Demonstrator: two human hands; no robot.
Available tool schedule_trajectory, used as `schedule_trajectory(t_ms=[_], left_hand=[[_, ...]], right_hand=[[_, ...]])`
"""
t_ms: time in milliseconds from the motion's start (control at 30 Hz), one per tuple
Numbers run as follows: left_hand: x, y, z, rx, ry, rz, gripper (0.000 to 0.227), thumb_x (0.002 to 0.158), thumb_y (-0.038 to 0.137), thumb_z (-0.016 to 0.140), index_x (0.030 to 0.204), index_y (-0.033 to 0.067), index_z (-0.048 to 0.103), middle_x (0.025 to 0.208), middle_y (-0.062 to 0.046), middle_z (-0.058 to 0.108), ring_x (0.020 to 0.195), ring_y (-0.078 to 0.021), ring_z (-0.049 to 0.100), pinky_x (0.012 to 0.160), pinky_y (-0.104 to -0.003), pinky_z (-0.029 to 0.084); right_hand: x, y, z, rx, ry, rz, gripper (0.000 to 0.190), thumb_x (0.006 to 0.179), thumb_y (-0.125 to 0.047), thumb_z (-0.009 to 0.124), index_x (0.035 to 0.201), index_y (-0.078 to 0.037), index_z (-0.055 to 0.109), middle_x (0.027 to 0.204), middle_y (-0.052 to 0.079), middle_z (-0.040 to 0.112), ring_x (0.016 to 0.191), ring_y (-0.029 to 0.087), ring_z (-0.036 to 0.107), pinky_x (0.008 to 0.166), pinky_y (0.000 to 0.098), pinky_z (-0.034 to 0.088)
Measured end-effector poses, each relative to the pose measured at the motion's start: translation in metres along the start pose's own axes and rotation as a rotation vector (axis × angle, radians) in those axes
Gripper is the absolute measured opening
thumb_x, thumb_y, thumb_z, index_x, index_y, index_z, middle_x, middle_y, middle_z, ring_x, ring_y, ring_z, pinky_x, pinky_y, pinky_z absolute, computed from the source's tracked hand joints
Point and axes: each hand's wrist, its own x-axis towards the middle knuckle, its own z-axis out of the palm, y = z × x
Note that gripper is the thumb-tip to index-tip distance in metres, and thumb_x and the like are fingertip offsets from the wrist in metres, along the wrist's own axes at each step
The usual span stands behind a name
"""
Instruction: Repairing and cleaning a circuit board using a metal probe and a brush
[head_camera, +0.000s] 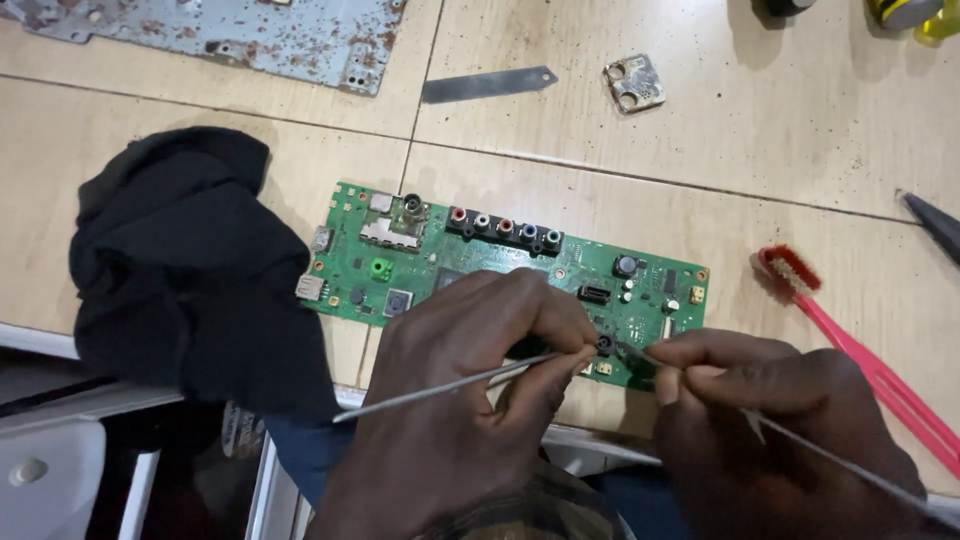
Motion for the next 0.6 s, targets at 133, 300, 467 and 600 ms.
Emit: schedule_trajectory(t_ms=[133, 300, 467, 600], left_hand=[[0.001, 0.001, 0.001, -0.005, 0.003, 0.010, 0.010, 0.089, 0.013, 0.068, 0.085, 0.0151, 0.059, 0.084, 0.001, 0.072, 0.081, -0.0209, 0.069, 0.071, -0.034, 0.050], [0.001, 0.000, 0.002, -0.008, 0.007, 0.024, 0.012, 0.089, 0.013, 0.068, 0.085, 0.0150, 0.057, 0.087, 0.001, 0.073, 0.084, -0.0212, 0.071, 0.073, -0.034, 0.051], [0.000, 0.000, 0.003, -0.002, -0.001, -0.025, 0.013, 0.088, 0.012, 0.071, 0.086, 0.0169, 0.060, 0.088, 0.002, 0.074, 0.086, -0.0213, 0.070, 0.073, -0.037, 0.052], [0.000, -0.001, 0.005, 0.030, 0.020, 0.024, 0.014, 0.086, 0.011, 0.073, 0.084, 0.0156, 0.059, 0.086, 0.003, 0.073, 0.082, -0.0200, 0.070, 0.073, -0.034, 0.051]], right_hand=[[-0.002, 0.009, -0.001, 0.149, 0.027, -0.368, 0.022, 0.085, 0.003, 0.071, 0.103, -0.009, 0.066, 0.107, 0.021, 0.078, 0.091, 0.015, 0.081, 0.076, 0.0189, 0.058], [0.004, 0.031, -0.012, 0.274, -0.199, -0.256, 0.036, 0.075, 0.005, 0.078, 0.103, -0.016, 0.077, 0.120, 0.017, 0.081, 0.101, 0.017, 0.083, 0.091, 0.0220, 0.057], [-0.010, -0.005, 0.008, 0.096, 0.110, -0.232, 0.008, 0.088, -0.003, 0.070, 0.085, -0.008, 0.065, 0.103, 0.016, 0.077, 0.077, 0.014, 0.077, 0.069, 0.0209, 0.055], [-0.002, -0.008, 0.003, 0.053, 0.071, -0.210, 0.011, 0.087, -0.001, 0.071, 0.081, -0.010, 0.069, 0.102, 0.014, 0.079, 0.076, 0.012, 0.078, 0.068, 0.0196, 0.055]])
